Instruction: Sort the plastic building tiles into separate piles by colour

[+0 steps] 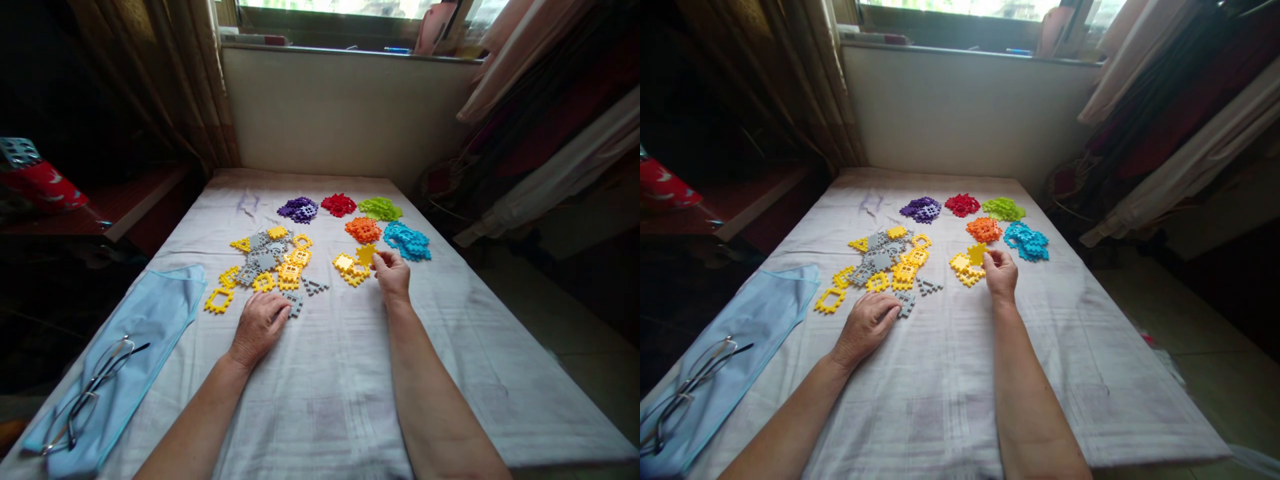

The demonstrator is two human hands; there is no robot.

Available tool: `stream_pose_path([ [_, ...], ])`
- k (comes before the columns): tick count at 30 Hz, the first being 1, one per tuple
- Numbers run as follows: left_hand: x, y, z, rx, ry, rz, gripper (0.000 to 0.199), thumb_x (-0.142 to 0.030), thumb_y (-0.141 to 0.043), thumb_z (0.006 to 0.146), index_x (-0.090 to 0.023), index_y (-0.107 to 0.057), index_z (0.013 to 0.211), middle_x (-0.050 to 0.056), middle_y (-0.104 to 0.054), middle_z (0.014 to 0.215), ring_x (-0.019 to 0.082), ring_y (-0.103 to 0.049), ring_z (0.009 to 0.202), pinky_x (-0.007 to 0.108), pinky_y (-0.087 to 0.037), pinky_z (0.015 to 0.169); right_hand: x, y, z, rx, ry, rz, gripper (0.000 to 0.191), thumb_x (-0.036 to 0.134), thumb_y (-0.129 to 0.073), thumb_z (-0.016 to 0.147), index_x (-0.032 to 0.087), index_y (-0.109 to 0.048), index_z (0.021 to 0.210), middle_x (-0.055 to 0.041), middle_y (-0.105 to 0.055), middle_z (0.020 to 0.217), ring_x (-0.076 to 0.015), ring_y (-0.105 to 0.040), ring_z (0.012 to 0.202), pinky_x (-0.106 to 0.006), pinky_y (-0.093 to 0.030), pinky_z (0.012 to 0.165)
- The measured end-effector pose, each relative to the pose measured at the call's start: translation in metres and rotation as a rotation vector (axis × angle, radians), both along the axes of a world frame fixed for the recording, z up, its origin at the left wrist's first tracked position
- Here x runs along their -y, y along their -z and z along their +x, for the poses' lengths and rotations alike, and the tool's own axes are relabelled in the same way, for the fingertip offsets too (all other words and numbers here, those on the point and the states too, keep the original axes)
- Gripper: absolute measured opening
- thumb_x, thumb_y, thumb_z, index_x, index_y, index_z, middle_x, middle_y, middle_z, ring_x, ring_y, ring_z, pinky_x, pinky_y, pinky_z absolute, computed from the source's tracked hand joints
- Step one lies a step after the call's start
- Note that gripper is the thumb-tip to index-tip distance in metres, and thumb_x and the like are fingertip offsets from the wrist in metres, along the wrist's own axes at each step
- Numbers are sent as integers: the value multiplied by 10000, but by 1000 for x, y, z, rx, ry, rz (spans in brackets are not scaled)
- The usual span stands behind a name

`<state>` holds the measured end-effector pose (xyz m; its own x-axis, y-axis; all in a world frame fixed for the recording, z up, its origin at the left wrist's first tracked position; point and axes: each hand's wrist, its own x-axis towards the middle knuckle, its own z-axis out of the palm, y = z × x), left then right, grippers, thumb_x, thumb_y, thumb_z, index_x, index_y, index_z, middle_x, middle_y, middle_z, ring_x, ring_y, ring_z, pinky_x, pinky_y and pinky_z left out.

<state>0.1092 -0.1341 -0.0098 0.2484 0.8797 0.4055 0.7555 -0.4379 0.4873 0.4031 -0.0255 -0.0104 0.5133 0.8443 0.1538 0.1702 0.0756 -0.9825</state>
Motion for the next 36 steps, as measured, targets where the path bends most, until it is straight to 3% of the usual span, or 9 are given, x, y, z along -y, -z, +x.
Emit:
stream_pose_path([
  [6,0,-1,0,-1,0,8,198,-305,-511,943,-255,-699,905,33,-748,965,206,-665,946,444,-451,988,-4,18,17,-39,88,-132,350,461,-705,605,176,-655,802,-6,-673,674,-167,-664,560,-201,-429,393],
  [13,0,-1,-1,3,12,6,190,-300,-518,943,-249,-698,911,29,-745,971,205,-662,942,431,-462,953,-9,27,16,-41,94,-146,365,406,-662,645,155,-692,909,-48,-721,772,-164,-678,590,-225,-502,444],
  [19,0,-2,0,14,5,7,203,-311,-510,940,-247,-698,895,40,-747,962,206,-660,930,425,-471,938,-6,26,18,15,113,-131,396,398,-624,685,149,-707,981,-83,-745,915,-177,-695,642,-258,-528,512],
  [22,0,-3,0,27,18,8,187,-303,-519,936,-250,-695,901,29,-755,956,202,-671,929,425,-473,940,1,17,7,206,123,-91,373,381,-555,750,141,-721,982,-98,-743,937,-191,-693,671,-318,-557,632],
  [24,0,-4,0,41,40,2,176,-291,-525,935,-251,-694,901,23,-760,950,197,-679,929,414,-483,929,8,9,-8,385,48,-13,336,353,-515,801,151,-733,958,-103,-742,932,-201,-695,726,-342,-563,722],
  [27,0,-6,0,71,78,-8,173,-273,-530,933,-248,-697,897,23,-762,946,187,-684,927,386,-502,917,22,-1,-43,596,-203,124,269,283,-504,852,186,-741,931,-87,-745,937,-192,-695,806,-319,-551,803],
  [31,1,-8,0,63,91,-4,169,-265,-535,927,-250,-701,903,25,-758,947,186,-683,925,380,-508,918,38,-6,-85,817,-514,150,214,225,-548,888,253,-745,967,-38,-746,1006,-164,-694,855,-280,-534,815],
  [34,1,-8,0,18,62,3,167,-273,-533,927,-246,-691,881,26,-749,932,191,-675,911,389,-497,913,42,-9,-102,946,-643,144,195,216,-581,896,283,-752,962,-25,-740,1065,-179,-671,989,-291,-519,877],
  [36,2,-7,0,-5,38,5,168,-279,-533,928,-242,-677,851,24,-742,903,190,-667,885,383,-491,896,41,-12,-107,1000,-657,131,196,219,-600,892,272,-755,999,-44,-730,1096,-198,-651,1029,-314,-509,913],
])
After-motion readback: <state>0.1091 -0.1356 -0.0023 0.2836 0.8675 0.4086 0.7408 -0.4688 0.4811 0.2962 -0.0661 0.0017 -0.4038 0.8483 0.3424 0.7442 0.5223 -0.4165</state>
